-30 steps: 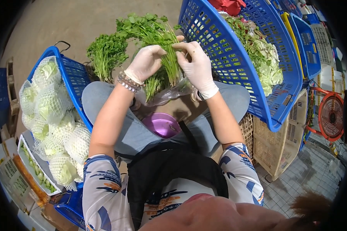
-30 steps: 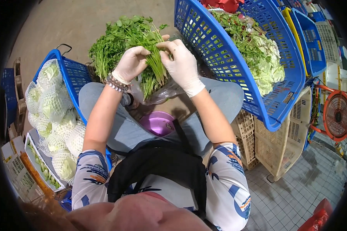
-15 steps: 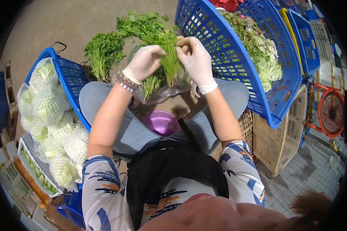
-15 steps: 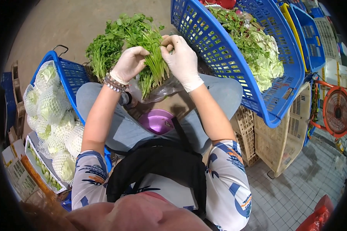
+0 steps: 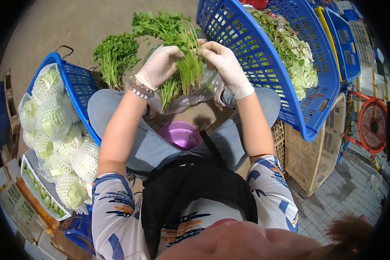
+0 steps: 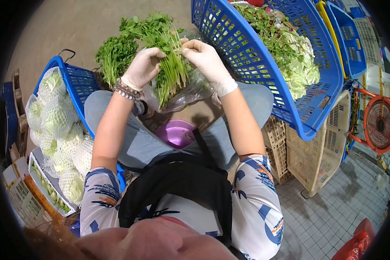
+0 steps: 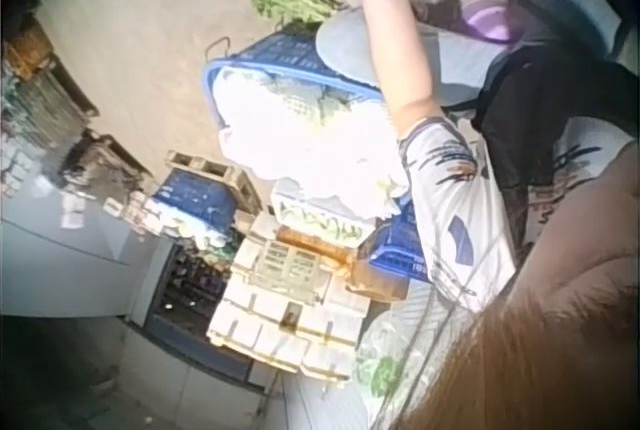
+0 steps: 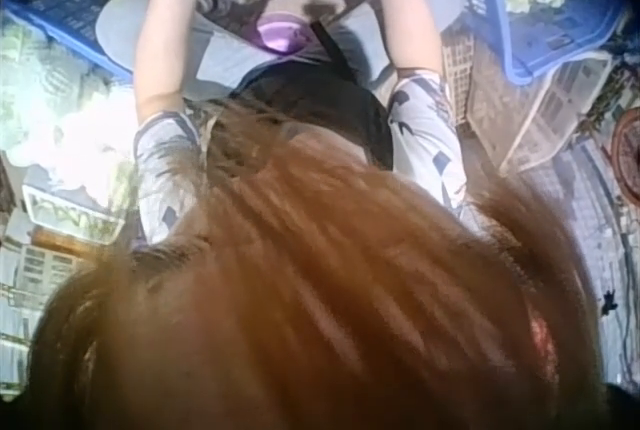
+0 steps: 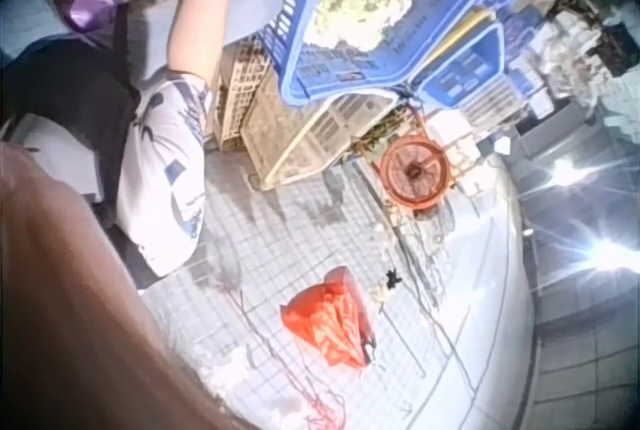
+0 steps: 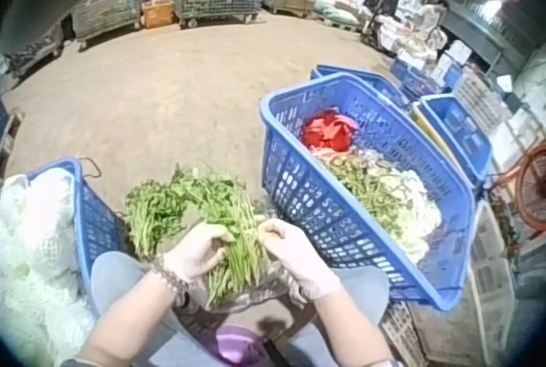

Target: Sorting and cleaning bunches of cilantro and leafy greens into bags.

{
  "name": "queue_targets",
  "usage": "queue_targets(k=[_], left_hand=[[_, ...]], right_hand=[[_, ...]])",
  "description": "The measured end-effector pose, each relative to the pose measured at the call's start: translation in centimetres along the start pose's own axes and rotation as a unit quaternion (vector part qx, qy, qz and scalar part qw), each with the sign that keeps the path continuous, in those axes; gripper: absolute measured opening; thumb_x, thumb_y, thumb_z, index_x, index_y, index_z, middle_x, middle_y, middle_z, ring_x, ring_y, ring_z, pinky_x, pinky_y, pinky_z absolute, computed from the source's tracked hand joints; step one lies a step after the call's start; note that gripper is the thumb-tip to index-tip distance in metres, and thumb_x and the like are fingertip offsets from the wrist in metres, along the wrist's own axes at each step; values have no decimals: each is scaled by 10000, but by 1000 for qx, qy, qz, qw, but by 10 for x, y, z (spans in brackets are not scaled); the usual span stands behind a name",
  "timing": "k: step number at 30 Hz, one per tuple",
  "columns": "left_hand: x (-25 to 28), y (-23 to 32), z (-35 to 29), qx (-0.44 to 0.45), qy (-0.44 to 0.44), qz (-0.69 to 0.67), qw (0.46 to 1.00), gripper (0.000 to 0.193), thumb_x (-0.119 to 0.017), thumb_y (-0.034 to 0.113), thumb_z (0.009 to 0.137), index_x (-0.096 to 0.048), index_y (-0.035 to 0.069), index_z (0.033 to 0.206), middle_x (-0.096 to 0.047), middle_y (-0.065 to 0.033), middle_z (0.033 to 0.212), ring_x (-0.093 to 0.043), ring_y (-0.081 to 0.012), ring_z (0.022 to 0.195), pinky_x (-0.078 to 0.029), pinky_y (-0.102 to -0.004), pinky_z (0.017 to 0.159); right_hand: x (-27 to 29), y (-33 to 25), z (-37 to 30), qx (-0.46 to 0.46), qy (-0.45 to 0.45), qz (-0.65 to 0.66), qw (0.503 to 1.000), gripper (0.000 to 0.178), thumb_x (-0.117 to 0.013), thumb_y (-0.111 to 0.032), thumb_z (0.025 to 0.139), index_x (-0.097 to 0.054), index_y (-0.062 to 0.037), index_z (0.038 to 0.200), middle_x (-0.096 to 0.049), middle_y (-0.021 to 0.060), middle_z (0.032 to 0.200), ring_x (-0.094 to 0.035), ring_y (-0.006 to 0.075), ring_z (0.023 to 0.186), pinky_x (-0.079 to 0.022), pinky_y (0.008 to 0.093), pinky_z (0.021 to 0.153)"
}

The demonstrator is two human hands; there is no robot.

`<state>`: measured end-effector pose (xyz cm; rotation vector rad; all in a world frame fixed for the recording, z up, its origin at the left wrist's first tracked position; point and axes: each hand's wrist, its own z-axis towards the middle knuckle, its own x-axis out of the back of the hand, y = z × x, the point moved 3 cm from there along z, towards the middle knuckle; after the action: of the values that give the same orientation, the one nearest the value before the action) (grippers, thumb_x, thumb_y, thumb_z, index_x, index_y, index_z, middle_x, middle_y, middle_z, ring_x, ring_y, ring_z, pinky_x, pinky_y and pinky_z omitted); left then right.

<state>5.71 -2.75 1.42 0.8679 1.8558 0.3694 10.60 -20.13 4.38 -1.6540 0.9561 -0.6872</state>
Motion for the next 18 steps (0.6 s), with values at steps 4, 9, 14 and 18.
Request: queue_targets(k=[4, 9, 14, 18], left_hand=[[-21, 8, -9, 6, -11, -54, 998, 91, -508, 6, 872, -580, -4, 816, -615, -60, 820, -583, -139, 725, -497, -278, 675], [-38, 16, -19, 19, -43, -92, 995, 93, -496, 1, 876, -583, -27, 857, -625, -90, 880, -608, -184, 783, -528, -312, 759], [-29, 14, -14, 26, -78, -123, 989, 109, -494, 16, 891, -586, -43, 890, -628, -103, 931, -625, -223, 821, -540, -345, 819], [-20, 9, -9, 5, -51, -77, 996, 97, -521, 37, 909, -595, -23, 895, -630, -84, 911, -622, -181, 828, -537, -305, 782]], right_hand=[[10, 7, 3, -16, -1, 119, 993, 157, -608, -164, 945, -601, -18, 1003, -503, -48, 748, -419, 48, 615, -344, 196, 571], [7, 6, 2, 16, 58, 82, 995, 135, -615, -143, 933, -593, -24, 993, -532, -28, 780, -454, 49, 640, -379, 192, 592], [0, -4, -6, 144, 122, -150, 970, 154, -676, -116, 862, -621, -54, 991, -579, 10, 838, -511, 62, 640, -463, 221, 628], [-11, -18, -13, 234, 101, -315, 914, 166, -723, -181, 810, -655, -108, 943, -583, 50, 898, -575, 180, 669, -489, 283, 642]])
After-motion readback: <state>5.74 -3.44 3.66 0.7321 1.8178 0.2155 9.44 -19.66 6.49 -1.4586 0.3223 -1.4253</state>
